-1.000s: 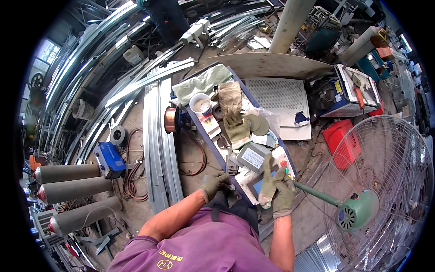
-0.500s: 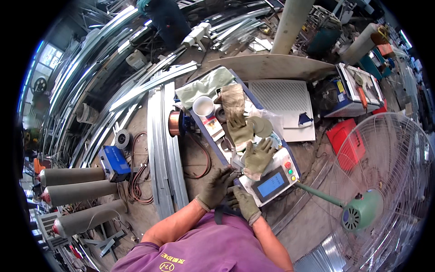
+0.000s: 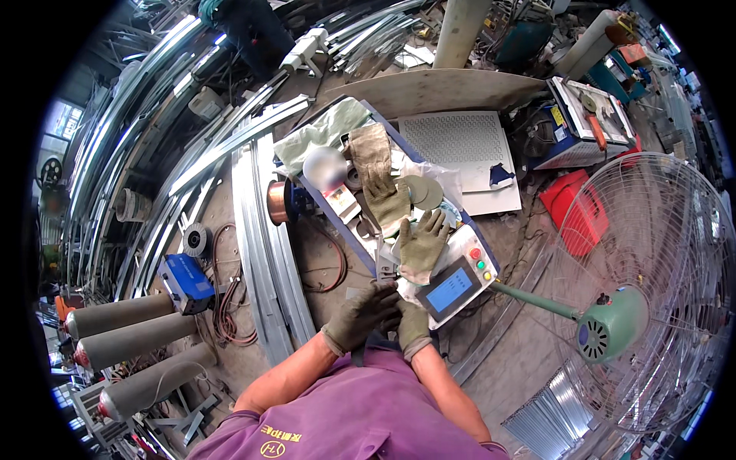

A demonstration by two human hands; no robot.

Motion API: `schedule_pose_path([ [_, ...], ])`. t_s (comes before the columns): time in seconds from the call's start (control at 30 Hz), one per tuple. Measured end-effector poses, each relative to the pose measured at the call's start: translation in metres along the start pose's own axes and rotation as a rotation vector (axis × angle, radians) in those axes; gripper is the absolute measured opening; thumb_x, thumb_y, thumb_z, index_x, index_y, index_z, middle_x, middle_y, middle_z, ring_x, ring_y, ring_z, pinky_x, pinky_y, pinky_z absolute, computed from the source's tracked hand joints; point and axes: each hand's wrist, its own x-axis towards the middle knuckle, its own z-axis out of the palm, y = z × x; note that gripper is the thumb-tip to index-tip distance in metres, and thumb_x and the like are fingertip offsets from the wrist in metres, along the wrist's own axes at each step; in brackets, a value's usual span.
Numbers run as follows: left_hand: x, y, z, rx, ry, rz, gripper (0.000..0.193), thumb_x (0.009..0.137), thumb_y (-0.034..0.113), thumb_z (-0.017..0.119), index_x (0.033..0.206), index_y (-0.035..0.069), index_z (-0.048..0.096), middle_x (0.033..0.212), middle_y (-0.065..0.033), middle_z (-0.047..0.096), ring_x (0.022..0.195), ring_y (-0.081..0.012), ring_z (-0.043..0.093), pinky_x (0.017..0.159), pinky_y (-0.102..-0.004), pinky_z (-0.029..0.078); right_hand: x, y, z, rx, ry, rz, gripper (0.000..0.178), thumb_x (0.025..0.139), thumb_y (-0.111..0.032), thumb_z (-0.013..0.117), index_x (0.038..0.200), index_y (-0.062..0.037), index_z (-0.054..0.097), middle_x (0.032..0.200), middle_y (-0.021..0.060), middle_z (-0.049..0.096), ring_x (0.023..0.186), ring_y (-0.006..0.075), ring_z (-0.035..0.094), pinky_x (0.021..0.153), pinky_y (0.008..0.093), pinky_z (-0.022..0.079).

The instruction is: The person assembles a metal frame by picking up long metal bars and placing them into slots on a jig. They repeatedly position and adjust the bars to fit the structure. The person also removes and puts on work gloves during the process.

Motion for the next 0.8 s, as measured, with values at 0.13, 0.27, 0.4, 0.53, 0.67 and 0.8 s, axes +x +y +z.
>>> schedule_pose_path([
  [0.13,-0.012,-0.012,0.004,0.431,0.019,0.176,0.051,0.11,0.04,0.048,0.148,0.006,0.05,0.147,-0.0075,0.055,0.137,-0.0212,0.052,0.115,-0.0363,0.039,0.006,0.005,-0.016,-0.119,-0.005,-0.148,0.03,0.106,-0.022,0.053,0.107,0.0031,0.069,0.089,0.0137,0.073,0.07,0.0233,0.072,0.055,0.034,0.058],
  [0.27,-0.061,0.033,0.035,0.382,0.182,0.236,0.056,0.112,0.043,0.042,0.155,0.006,0.044,0.158,-0.0069,0.047,0.147,-0.0228,0.043,0.123,-0.0435,0.032,0.001,-0.04,-0.037,0.461,-0.391,-0.001,0.074,0.106,-0.055,0.045,0.143,0.0092,0.049,0.139,0.0254,0.06,0.13,0.0373,0.057,0.115,0.051,0.042],
  [0.4,-0.084,0.058,-0.008,0.192,0.278,0.314,0.058,0.111,0.043,0.041,0.157,0.008,0.041,0.161,-0.0086,0.044,0.15,-0.0265,0.039,0.125,-0.0493,0.028,-0.04,-0.1,-0.017,0.611,-0.523,-0.033,0.102,0.1,-0.074,0.037,0.158,0.0087,0.026,0.157,0.0298,0.04,0.151,0.0422,0.032,0.129,0.0542,0.018],
  [0.53,-0.077,0.051,-0.011,0.154,0.198,0.311,0.057,0.112,0.043,0.039,0.156,0.007,0.041,0.162,-0.009,0.042,0.151,-0.0273,0.037,0.126,-0.0485,0.026,-0.052,-0.113,-0.004,0.522,-0.54,-0.118,0.106,0.096,-0.079,0.037,0.157,0.0083,0.029,0.159,0.028,0.038,0.152,0.0409,0.029,0.128,0.0544,0.018],
  [0.67,-0.071,0.044,-0.004,0.188,0.186,0.276,0.06,0.112,0.044,0.035,0.158,0.005,0.037,0.164,-0.0109,0.039,0.152,-0.0265,0.034,0.127,-0.0472,0.025,-0.056,-0.12,0.001,0.58,-0.633,-0.123,0.108,0.095,-0.079,0.038,0.158,0.0083,0.027,0.162,0.0283,0.033,0.155,0.0415,0.024,0.129,0.0538,0.018],
  [0.8,-0.068,0.043,-0.002,0.156,0.196,0.271,0.061,0.113,0.044,0.035,0.158,0.004,0.036,0.163,-0.013,0.039,0.153,-0.0272,0.034,0.127,-0.0465,0.026,-0.06,-0.125,0.003,0.561,-0.617,-0.119,0.109,0.094,-0.081,0.038,0.158,0.0073,0.029,0.16,0.028,0.036,0.153,0.0427,0.027,0.128,0.0558,0.018],
])
